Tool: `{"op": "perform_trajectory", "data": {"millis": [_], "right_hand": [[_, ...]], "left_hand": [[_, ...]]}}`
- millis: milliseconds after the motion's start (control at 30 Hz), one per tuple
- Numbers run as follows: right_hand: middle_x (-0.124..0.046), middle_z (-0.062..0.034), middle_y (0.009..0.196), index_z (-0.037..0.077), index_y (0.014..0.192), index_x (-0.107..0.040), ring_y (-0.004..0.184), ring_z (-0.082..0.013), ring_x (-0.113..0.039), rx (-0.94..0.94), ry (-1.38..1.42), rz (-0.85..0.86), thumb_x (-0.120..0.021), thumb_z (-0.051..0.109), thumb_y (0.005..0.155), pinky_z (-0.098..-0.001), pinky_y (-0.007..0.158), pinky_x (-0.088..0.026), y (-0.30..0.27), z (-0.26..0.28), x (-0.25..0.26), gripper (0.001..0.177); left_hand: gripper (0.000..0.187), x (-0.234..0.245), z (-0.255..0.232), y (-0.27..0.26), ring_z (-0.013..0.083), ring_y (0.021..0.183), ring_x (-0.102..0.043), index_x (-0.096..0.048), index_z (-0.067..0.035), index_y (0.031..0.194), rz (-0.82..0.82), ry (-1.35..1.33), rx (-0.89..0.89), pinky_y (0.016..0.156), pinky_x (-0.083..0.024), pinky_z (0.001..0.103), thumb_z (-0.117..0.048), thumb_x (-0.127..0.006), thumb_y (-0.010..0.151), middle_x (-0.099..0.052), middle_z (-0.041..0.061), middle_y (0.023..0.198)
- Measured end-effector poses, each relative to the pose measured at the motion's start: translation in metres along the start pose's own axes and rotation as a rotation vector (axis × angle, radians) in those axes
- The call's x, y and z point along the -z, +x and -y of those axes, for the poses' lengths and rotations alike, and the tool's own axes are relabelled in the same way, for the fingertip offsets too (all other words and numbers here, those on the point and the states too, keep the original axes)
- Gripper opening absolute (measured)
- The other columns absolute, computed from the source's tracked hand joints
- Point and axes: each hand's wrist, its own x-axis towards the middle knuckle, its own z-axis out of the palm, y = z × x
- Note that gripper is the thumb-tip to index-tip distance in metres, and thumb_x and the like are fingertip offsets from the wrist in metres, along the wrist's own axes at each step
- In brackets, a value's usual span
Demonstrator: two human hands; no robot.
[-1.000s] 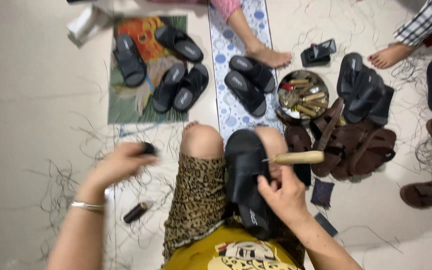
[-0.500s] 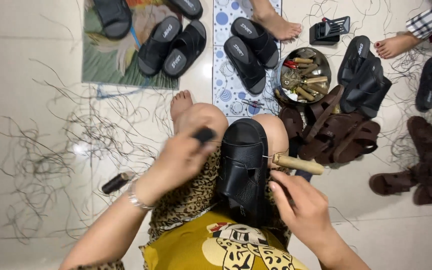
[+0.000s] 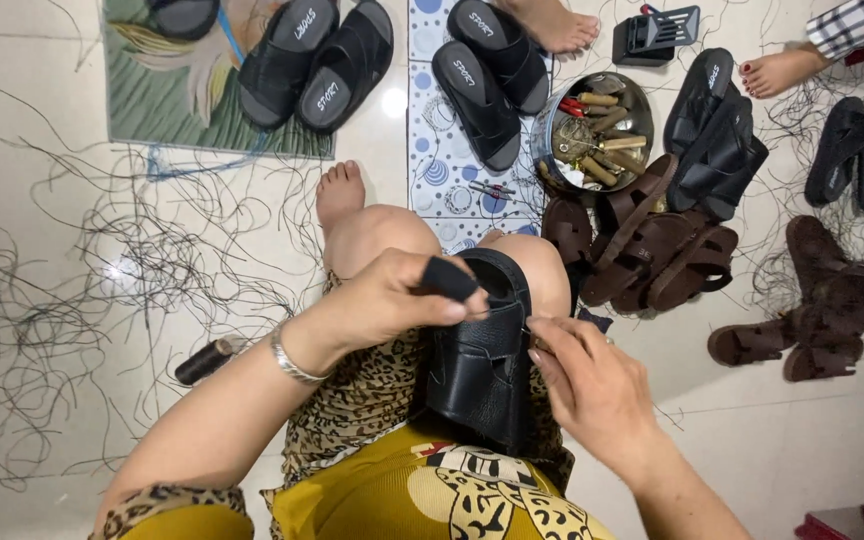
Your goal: A person sits on the floor and uses a needle and thread to hand-sew the straps onto a black sandal.
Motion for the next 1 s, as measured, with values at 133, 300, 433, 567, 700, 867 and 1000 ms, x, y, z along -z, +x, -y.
{"op": "perform_trajectory", "data": {"millis": [133,300,433,567,700,867,1000], "right_hand": [[-0.069,-0.0084,0.107,0.006,0.118,-0.067,0.072,-0.0157,-0.067,-0.071,0.062,-0.128,-0.074,0.002,0.084,-0.0267,0.056,-0.054,0.003,0.027,0.002,0.035],[-0.070,-0.0129,0.106,0.002,0.113,-0.069,0.075,-0.0196,-0.070,-0.115,0.150,-0.192,-0.074,-0.001,0.083,-0.0276,0.058,-0.056,0.006,0.034,-0.001,0.030],[-0.070,-0.0116,0.105,0.003,0.113,-0.069,0.071,-0.0186,-0.068,-0.133,0.132,-0.177,-0.074,0.000,0.085,-0.0278,0.055,-0.055,0.008,0.035,-0.002,0.028],[-0.069,-0.0088,0.107,0.013,0.122,-0.070,0.062,-0.0118,-0.061,-0.100,-0.047,-0.059,-0.073,0.003,0.084,-0.0250,0.047,-0.050,0.003,0.029,0.012,0.040],[-0.070,0.0096,0.113,0.045,0.135,-0.062,0.056,-0.0126,-0.071,-0.319,-0.257,0.428,-0.067,0.007,0.078,-0.0295,0.052,-0.061,-0.028,-0.007,0.069,0.069],[-0.075,-0.0004,0.079,0.021,0.133,-0.069,0.051,-0.0098,-0.055,-0.428,0.393,0.194,-0.071,0.008,0.079,-0.0229,0.044,-0.045,-0.039,-0.036,0.044,0.056],[-0.072,-0.0103,0.093,-0.001,0.109,-0.075,0.057,-0.0093,-0.054,-0.507,1.267,-0.015,-0.071,0.004,0.089,-0.0214,0.046,-0.047,-0.037,-0.037,-0.026,0.021]], "left_hand": [[0.014,-0.020,-0.014,0.014,0.0174,0.079,-0.068,-0.069,-0.002,0.098,-0.106,0.823,-0.274,0.070,-0.054,0.027,0.004,-0.067,0.085,-0.068,0.005,0.097],[0.017,-0.007,-0.009,0.025,0.0273,0.056,-0.065,-0.054,0.000,0.082,0.107,1.098,-0.100,0.053,-0.054,0.038,-0.008,-0.066,0.090,-0.067,0.013,0.077],[0.013,0.002,-0.011,0.039,0.0268,0.060,-0.069,-0.057,-0.001,0.083,0.182,0.994,-0.068,0.057,-0.055,0.036,-0.007,-0.068,0.086,-0.070,0.011,0.078],[0.014,0.006,-0.021,0.051,0.0200,0.061,-0.069,-0.056,-0.005,0.081,0.297,0.859,0.001,0.058,-0.053,0.032,-0.005,-0.070,0.083,-0.074,0.003,0.077],[0.012,0.007,-0.020,0.054,0.0207,0.067,-0.071,-0.057,-0.005,0.082,0.333,0.864,0.066,0.061,-0.055,0.033,-0.005,-0.069,0.084,-0.076,0.004,0.081],[0.014,0.004,-0.018,0.041,0.0227,0.060,-0.067,-0.055,-0.004,0.080,0.236,0.985,-0.003,0.059,-0.052,0.035,-0.007,-0.069,0.085,-0.071,0.007,0.076],[0.014,-0.006,-0.016,0.025,0.0241,0.059,-0.060,-0.054,-0.003,0.079,0.145,1.126,-0.141,0.058,-0.047,0.035,-0.004,-0.067,0.081,-0.064,0.008,0.078]]}}
